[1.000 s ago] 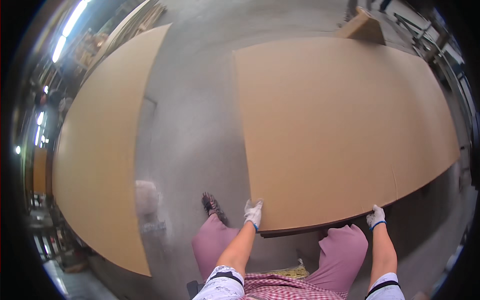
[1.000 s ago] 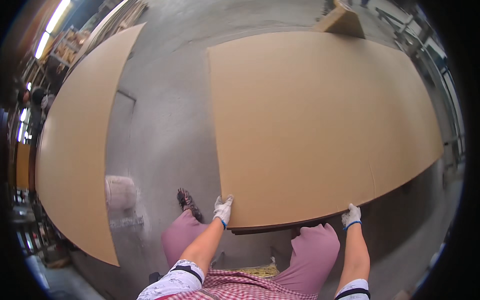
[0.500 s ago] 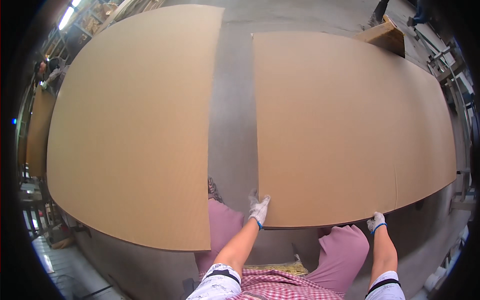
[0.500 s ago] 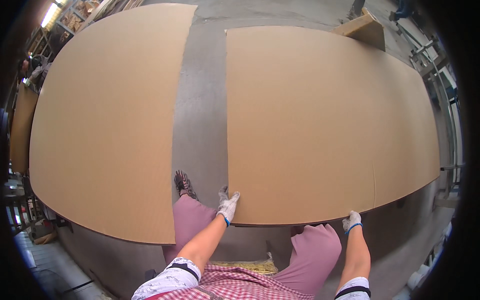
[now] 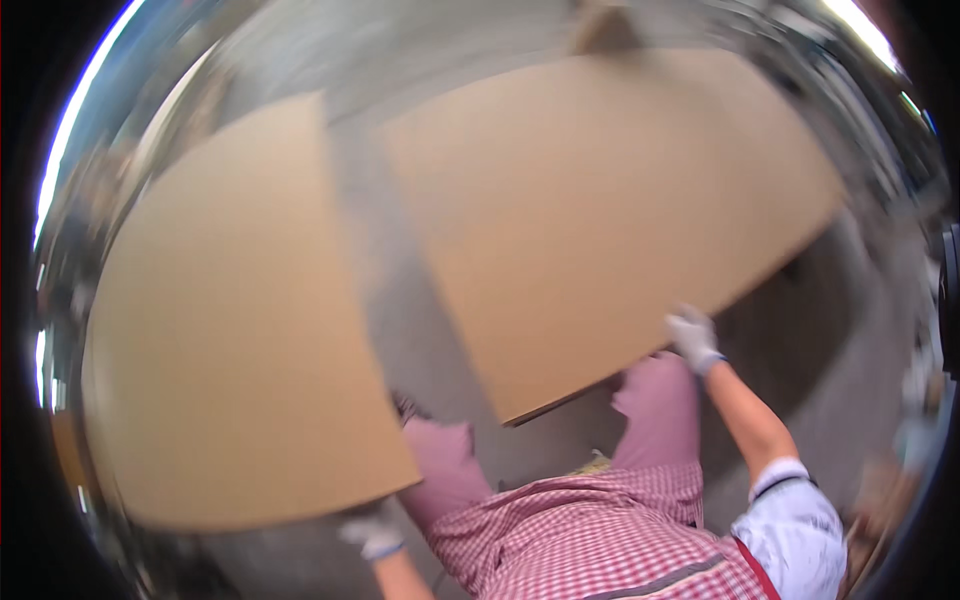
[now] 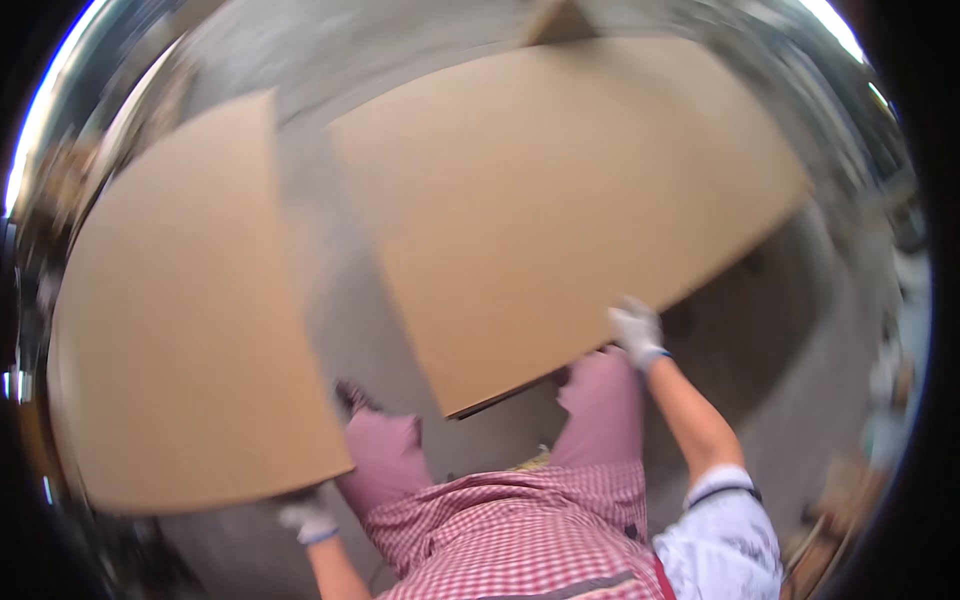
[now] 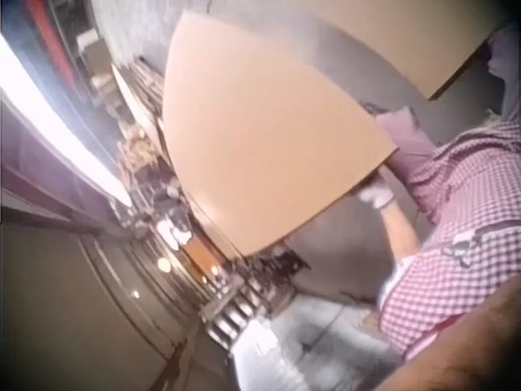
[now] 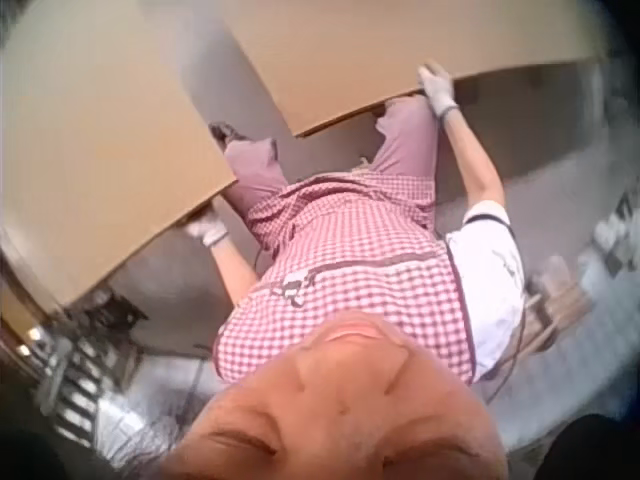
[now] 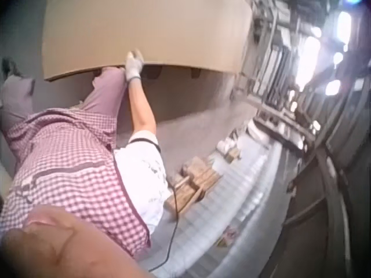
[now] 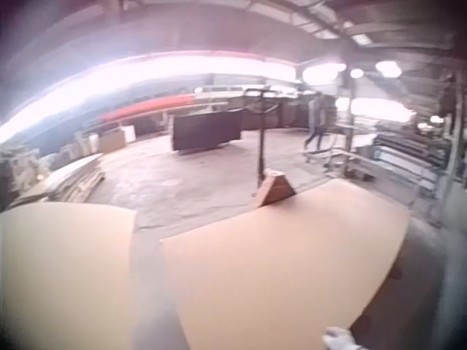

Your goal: Manually lifting, moving, and stacking large flexible material sheets onto a processing table in a factory.

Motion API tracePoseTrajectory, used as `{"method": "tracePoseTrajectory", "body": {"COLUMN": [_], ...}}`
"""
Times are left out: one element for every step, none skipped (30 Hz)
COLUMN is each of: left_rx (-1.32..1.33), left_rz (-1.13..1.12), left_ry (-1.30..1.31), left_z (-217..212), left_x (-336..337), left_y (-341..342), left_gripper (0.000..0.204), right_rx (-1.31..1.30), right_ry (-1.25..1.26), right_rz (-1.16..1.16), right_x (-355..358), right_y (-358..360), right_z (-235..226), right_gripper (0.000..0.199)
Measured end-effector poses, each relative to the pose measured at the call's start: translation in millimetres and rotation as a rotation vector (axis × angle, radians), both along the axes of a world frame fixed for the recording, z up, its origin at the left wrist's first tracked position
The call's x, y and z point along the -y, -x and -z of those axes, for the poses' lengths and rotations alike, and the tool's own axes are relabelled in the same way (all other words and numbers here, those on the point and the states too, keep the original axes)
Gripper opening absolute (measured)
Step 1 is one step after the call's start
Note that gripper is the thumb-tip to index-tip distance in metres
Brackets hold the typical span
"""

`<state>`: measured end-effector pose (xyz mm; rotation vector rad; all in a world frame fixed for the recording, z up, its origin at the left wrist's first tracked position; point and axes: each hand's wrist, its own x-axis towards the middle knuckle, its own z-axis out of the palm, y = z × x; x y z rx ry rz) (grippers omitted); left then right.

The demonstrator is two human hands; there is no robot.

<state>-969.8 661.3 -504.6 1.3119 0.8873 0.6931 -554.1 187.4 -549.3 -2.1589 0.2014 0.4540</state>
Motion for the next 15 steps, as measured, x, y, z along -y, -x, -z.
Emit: {"method": "tracePoseTrajectory", "body": {"left_rx": [0.540,0.459,0.238,0.037,-0.030,-0.083,-0.082,-0.031,0.022,0.061,0.262,0.260,0.232,0.216,0.455], "left_rz": [-0.310,-0.438,-0.417,-0.395,-0.252,-0.137,-0.067,0.012,0.011,-0.066,0.384,0.419,0.362,0.312,0.217], "left_ry": [0.409,0.329,0.166,-0.014,-0.324,-0.672,-0.982,-0.663,-0.339,-0.069,0.241,0.242,0.269,0.293,0.375], "left_z": [-72.5,-111.6,-129.6,-136.3,-106.5,-74.0,-41.6,-68.2,-112.1,-166.3,-61.7,-83.0,-124.5,-160.9,-181.7], "left_x": [-1.6,-12.2,-19.1,-23.3,-48.9,-74.6,-100.0,-22.4,51.0,117.4,48.6,72.9,107.9,133.2,125.0], "left_y": [-7.8,-2.2,-8.7,-19.3,-10.7,-3.7,3.0,-47.9,-80.3,-101.3,-59.1,-68.7,-68.4,-67.1,-53.2], "left_gripper": [0.067,0.065,0.063,0.061,0.059,0.058,0.056,0.056,0.056,0.056,0.053,0.053,0.055,0.059,0.064], "right_rx": [0.084,0.109,0.028,-0.137,-0.145,-0.135,-0.237,-0.115,-0.174,-0.237,-0.576,-0.422,-0.221,-0.015,0.193], "right_ry": [-0.025,-0.113,-0.085,-0.400,-0.409,-0.426,-0.656,-0.783,-0.701,-0.638,-0.882,-0.996,-0.880,-0.638,-0.387], "right_rz": [-0.047,-0.201,-0.336,-0.486,-0.760,-0.899,-0.991,-0.864,-0.803,-0.782,-0.512,-0.168,-0.266,-0.417,-0.545], "right_x": [-16.5,-58.8,-100.2,-123.4,-155.8,-185.4,-208.6,-221.1,-230.8,-243.4,-249.5,-267.1,-239.4,-220.3,-199.7], "right_y": [17.9,42.3,77.7,102.4,134.2,172.5,201.9,229.9,231.9,239.2,248.3,243.7,222.6,197.3,164.0], "right_z": [-8.9,-26.6,-57.2,-59.5,-72.7,-97.2,-117.5,-115.0,-155.3,-199.2,-215.9,-175.9,-175.2,-152.0,-121.7], "right_gripper": [0.039,0.039,0.042,0.049,0.060,0.072,0.081,0.084,0.081,0.078,0.067,0.053,0.043,0.042,0.042]}}
